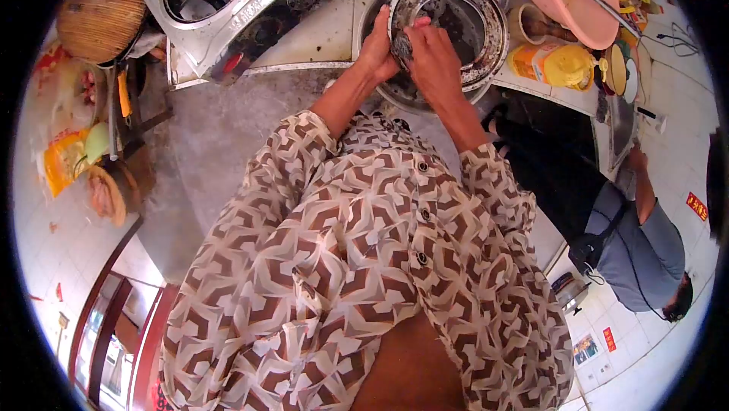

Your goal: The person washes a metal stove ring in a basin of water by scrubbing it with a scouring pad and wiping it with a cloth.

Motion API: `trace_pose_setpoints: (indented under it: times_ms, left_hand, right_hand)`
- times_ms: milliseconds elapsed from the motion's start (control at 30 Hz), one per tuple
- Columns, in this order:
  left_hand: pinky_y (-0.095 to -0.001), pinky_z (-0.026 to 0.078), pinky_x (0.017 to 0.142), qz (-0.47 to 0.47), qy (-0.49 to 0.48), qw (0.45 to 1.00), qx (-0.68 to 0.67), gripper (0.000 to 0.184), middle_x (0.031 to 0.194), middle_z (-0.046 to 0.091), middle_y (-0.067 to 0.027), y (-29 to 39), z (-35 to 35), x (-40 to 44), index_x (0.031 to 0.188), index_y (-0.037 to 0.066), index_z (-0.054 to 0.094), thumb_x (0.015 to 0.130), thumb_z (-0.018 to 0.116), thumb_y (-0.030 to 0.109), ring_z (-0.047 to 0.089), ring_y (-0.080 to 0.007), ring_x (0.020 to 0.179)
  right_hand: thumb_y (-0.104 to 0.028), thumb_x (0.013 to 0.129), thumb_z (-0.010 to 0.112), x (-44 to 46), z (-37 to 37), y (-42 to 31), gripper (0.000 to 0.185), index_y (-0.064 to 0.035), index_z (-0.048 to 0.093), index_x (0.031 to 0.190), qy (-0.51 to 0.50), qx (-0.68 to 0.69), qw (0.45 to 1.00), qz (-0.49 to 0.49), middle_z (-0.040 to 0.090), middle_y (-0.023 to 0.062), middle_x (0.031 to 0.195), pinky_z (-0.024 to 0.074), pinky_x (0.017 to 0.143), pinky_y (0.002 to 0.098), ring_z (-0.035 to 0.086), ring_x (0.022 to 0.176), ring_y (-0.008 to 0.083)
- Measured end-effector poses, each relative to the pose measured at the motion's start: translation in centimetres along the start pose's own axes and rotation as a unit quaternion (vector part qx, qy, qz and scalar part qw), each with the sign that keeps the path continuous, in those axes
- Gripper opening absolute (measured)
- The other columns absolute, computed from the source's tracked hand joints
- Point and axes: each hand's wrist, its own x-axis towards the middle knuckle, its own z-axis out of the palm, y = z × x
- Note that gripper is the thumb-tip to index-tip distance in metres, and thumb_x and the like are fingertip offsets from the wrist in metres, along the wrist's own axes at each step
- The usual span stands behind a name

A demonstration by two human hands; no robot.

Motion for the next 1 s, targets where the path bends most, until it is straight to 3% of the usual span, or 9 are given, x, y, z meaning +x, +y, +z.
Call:
trace_pose_setpoints:
  times_ms: [133,233,367,467,600,667,833,900,1000]
  left_hand:
    - [-0.0397,0.04,0.098,-0.018,0.019,0.999,-0.026,0.055,0.119,0.056,-0.0109,-1.1,-1.2,0.7,0.119,0.007,0.052,0.093,0.033,0.052,0.054,-0.0243,0.108]
    - [-0.0403,0.041,0.097,-0.019,0.016,0.999,-0.038,0.054,0.118,0.057,-0.0108,-0.2,-1.3,0.8,0.119,0.007,0.053,0.093,0.036,0.051,0.055,-0.0239,0.106]
    - [-0.0416,0.046,0.092,-0.044,-0.037,0.998,-0.029,0.054,0.113,0.06,-0.011,0.5,-1.7,0.3,0.119,0.008,0.053,0.092,0.038,0.052,0.059,-0.0246,0.101]
    - [-0.0433,0.049,0.086,-0.061,0.034,0.998,0.001,0.05,0.104,0.061,-0.0118,-0.8,-2.6,0.9,0.114,0.005,0.053,0.093,0.038,0.047,0.06,-0.0262,0.094]
    - [-0.0444,0.048,0.086,-0.039,0.026,0.999,-0.004,0.047,0.108,0.06,-0.0108,-0.8,-1.3,1.3,0.116,0.007,0.052,0.094,0.038,0.046,0.059,-0.0252,0.096]
    - [-0.0433,0.044,0.093,-0.03,0.035,0.999,0.012,0.05,0.111,0.06,-0.0092,-0.7,-1.4,1.2,0.117,0.009,0.053,0.094,0.034,0.05,0.059,-0.0246,0.1]
    - [-0.0451,0.045,0.09,-0.055,0.015,0.998,-0.002,0.05,0.108,0.06,-0.0096,-0.4,-1.7,0.8,0.115,0.009,0.054,0.093,0.035,0.05,0.058,-0.025,0.1]
    - [-0.0469,0.046,0.088,-0.046,0.011,0.998,0.03,0.05,0.106,0.06,-0.009,-0.7,-1.8,1.6,0.118,0.008,0.05,0.094,0.032,0.049,0.057,-0.0259,0.101]
    - [-0.0496,0.044,0.09,-0.045,0.05,0.998,0.017,0.05,0.11,0.058,-0.0094,-0.6,-2.9,2.1,0.12,0.01,0.05,0.093,0.034,0.05,0.055,-0.0266,0.104]
  right_hand:
    - [-0.006,0.072,0.057,3.2,0.8,-0.6,0.021,-0.004,0.055,0.093,0.017,-0.049,0.995,0.083,0.058,0.0141,0.087,0.0465,0.076,0.0422,0.054,0.085,0.0321]
    - [-0.009,0.072,0.059,3.6,1.0,-0.9,0.02,-0.0044,0.054,0.09,0.031,-0.022,0.997,0.066,0.06,0.0144,0.089,0.0468,0.076,0.0427,0.055,0.089,0.0324]
    - [-0.01,0.069,0.066,1.1,-0.2,-0.7,0.03,-0.0039,0.056,0.097,-0.089,0.037,0.995,0.011,0.059,0.0145,0.094,0.0468,0.077,0.0418,0.054,0.094,0.0316]
    - [-0.007,0.066,0.071,1.8,-0.6,1.0,0.042,-0.0032,0.055,0.105,-0.129,0.068,0.989,0.014,0.055,0.0161,0.101,0.0444,0.081,0.0405,0.052,0.096,0.0344]
    - [-0.011,0.068,0.071,4.6,0.1,1.7,0.037,-0.0029,0.059,0.101,0.03,0.007,0.991,0.133,0.054,0.016,0.099,0.045,0.079,0.0397,0.053,0.093,0.0349]
    - [-0.012,0.067,0.072,3.7,0.4,0.6,0.038,-0.0026,0.058,0.102,-0.01,0.02,0.994,0.11,0.053,0.016,0.099,0.0455,0.079,0.0394,0.053,0.093,0.0348]
    - [-0.018,0.066,0.073,2.7,0.4,0.8,0.036,-0.0028,0.058,0.096,-0.112,0.03,0.987,0.107,0.053,0.0158,0.099,0.0481,0.078,0.0428,0.053,0.096,0.0344]
    - [-0.018,0.067,0.073,4.1,1.0,1.9,0.038,-0.0004,0.057,0.096,-0.03,0.008,0.99,0.136,0.053,0.0168,0.099,0.0475,0.078,0.0423,0.054,0.094,0.0353]
    - [-0.019,0.068,0.074,4.2,1.1,0.9,0.042,0.0025,0.057,0.1,0.003,-0.008,0.987,0.159,0.054,0.0183,0.099,0.0461,0.078,0.0422,0.054,0.093,0.0361]
